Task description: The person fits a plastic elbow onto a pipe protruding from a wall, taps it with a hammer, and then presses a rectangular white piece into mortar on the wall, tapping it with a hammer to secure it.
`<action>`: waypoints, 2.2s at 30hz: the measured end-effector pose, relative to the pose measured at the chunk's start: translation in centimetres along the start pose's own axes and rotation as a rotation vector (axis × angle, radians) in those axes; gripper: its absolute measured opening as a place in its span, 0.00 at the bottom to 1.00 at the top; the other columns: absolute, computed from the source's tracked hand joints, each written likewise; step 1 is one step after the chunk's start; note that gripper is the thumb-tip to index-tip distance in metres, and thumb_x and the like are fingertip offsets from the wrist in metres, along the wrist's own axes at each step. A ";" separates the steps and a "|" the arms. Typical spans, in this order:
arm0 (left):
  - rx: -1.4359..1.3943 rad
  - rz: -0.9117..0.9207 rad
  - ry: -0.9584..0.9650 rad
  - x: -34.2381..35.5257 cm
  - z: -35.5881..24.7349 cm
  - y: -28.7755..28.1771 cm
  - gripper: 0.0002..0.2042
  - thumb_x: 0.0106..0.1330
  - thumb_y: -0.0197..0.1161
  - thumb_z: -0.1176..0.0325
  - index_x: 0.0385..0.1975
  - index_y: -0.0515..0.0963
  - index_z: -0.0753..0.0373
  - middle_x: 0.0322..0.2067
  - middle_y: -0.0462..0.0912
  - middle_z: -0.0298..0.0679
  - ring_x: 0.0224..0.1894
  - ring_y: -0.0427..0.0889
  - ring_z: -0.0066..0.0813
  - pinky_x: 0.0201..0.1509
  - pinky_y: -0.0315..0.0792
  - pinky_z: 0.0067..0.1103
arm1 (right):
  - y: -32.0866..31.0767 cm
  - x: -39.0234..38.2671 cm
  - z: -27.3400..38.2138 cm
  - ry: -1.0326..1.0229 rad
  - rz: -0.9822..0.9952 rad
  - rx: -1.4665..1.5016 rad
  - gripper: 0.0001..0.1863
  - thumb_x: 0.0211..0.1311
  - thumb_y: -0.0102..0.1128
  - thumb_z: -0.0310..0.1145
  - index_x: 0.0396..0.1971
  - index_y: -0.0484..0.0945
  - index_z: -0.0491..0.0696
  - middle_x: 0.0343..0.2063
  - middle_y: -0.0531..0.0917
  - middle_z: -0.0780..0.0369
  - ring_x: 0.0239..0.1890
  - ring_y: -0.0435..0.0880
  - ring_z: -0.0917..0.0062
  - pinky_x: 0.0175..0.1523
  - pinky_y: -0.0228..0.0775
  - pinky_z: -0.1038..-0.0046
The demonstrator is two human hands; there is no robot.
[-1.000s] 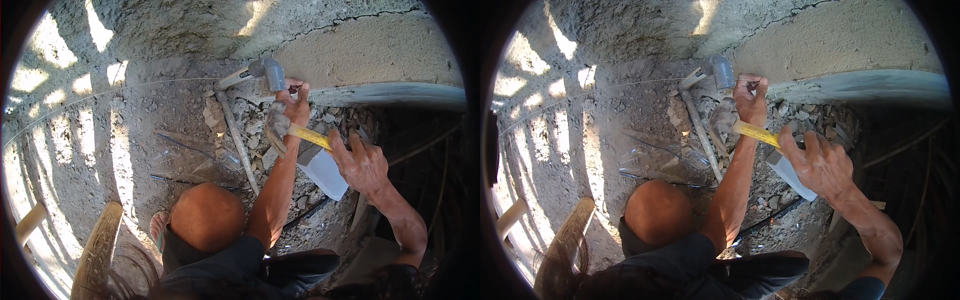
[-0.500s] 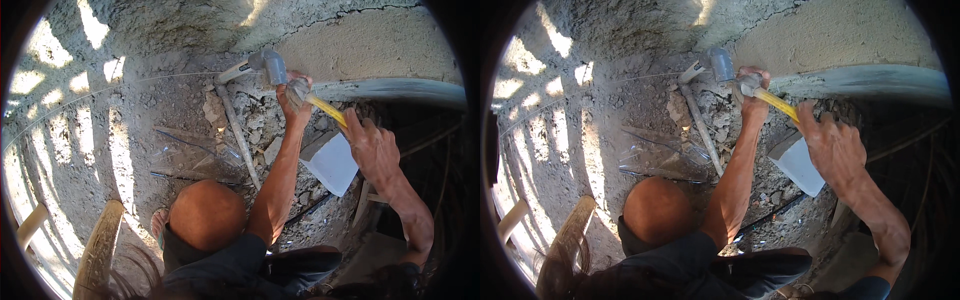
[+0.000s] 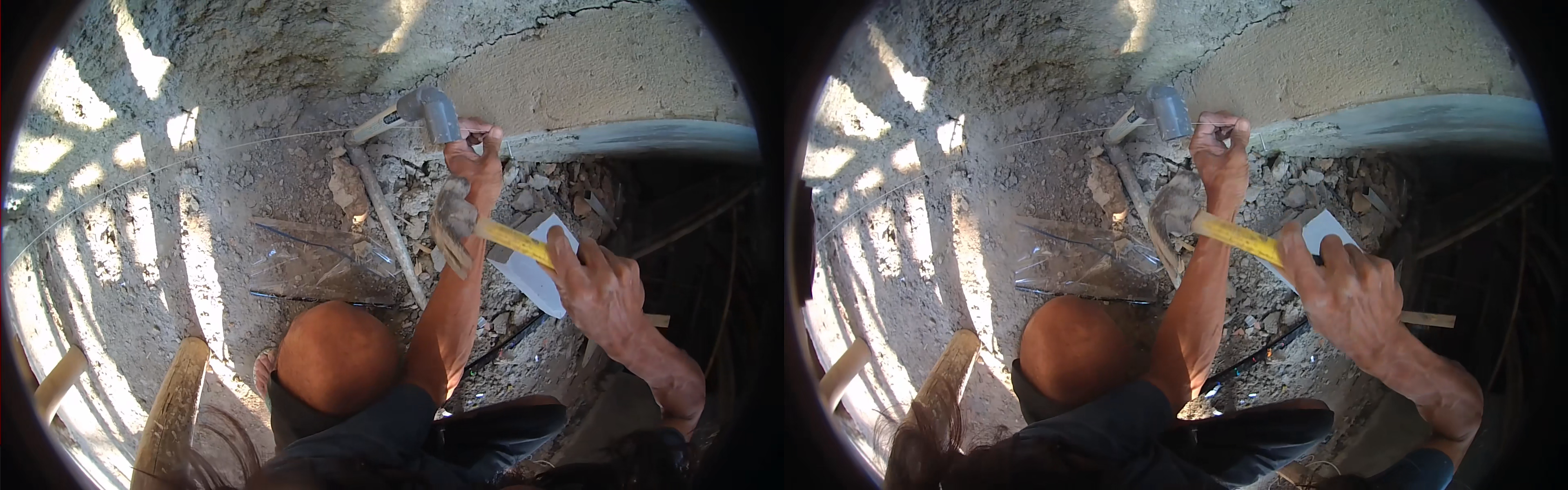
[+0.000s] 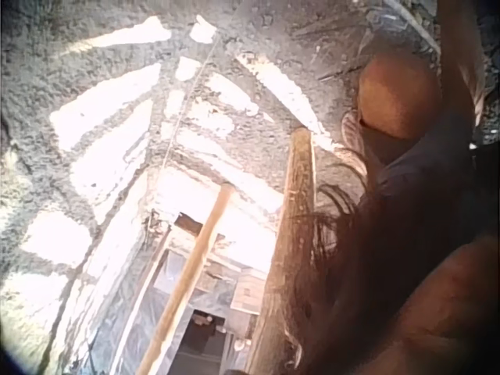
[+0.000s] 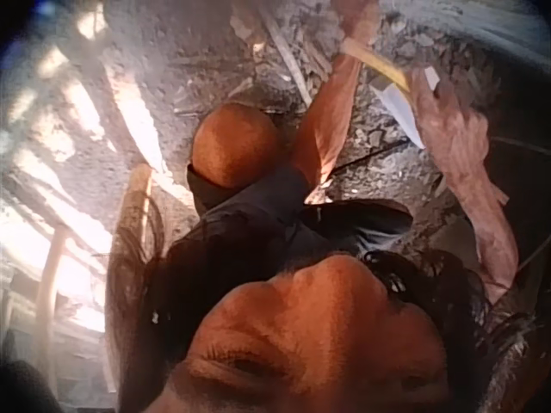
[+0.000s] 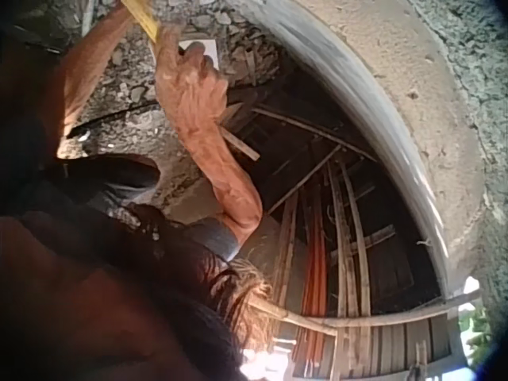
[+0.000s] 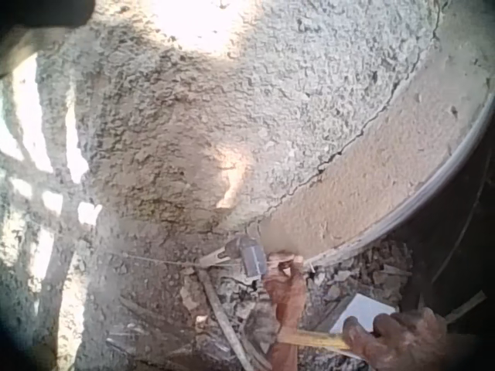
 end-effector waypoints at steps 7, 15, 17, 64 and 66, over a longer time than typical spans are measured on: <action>0.086 0.110 -0.100 0.0 -1.1 -0.6 0.13 0.62 0.68 0.81 0.45 0.77 0.63 0.37 0.80 0.33 0.40 0.74 0.19 0.50 0.71 0.19 | 2.6 -6.8 -0.8 0.193 -0.042 0.381 0.11 0.67 0.62 0.39 0.40 0.76 0.47 0.15 0.73 0.59 0.13 0.76 0.65 0.19 0.69 0.63; 0.200 0.111 -0.136 0.6 -3.9 -2.3 0.18 0.63 0.64 0.84 0.52 0.73 0.68 0.44 0.82 0.43 0.46 0.81 0.26 0.53 0.74 0.21 | 13.3 -14.9 1.5 0.683 0.380 0.825 0.11 0.74 0.53 0.40 0.40 0.77 0.49 0.15 0.76 0.53 0.16 0.77 0.54 0.25 0.68 0.57; 0.244 0.088 -0.126 0.3 -3.6 -2.3 0.17 0.63 0.64 0.83 0.52 0.74 0.69 0.44 0.82 0.43 0.45 0.81 0.26 0.52 0.75 0.21 | 15.4 -16.7 2.2 0.574 0.261 0.782 0.14 0.75 0.51 0.42 0.40 0.78 0.47 0.15 0.78 0.53 0.14 0.77 0.57 0.24 0.68 0.59; 0.194 0.142 -0.227 1.8 -11.2 -6.3 0.15 0.76 0.57 0.53 0.48 0.71 0.58 0.42 0.79 0.35 0.38 0.79 0.31 0.44 0.76 0.32 | 12.0 -15.7 3.5 0.310 0.361 1.273 0.28 0.75 0.51 0.47 0.65 0.69 0.44 0.38 0.86 0.51 0.47 0.84 0.57 0.57 0.73 0.57; 0.294 0.142 -0.163 1.2 -12.2 -6.6 0.13 0.75 0.58 0.55 0.47 0.72 0.57 0.38 0.79 0.35 0.36 0.79 0.32 0.42 0.76 0.32 | 11.4 -16.0 3.3 0.292 0.317 1.260 0.26 0.75 0.52 0.45 0.64 0.70 0.44 0.35 0.86 0.51 0.46 0.83 0.57 0.57 0.73 0.57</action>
Point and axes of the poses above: each hand's wrist, its own x-axis towards the middle knuckle, its own y-axis out of the palm, z = x × y, the point moved 10 cm from there along x, towards the middle knuckle
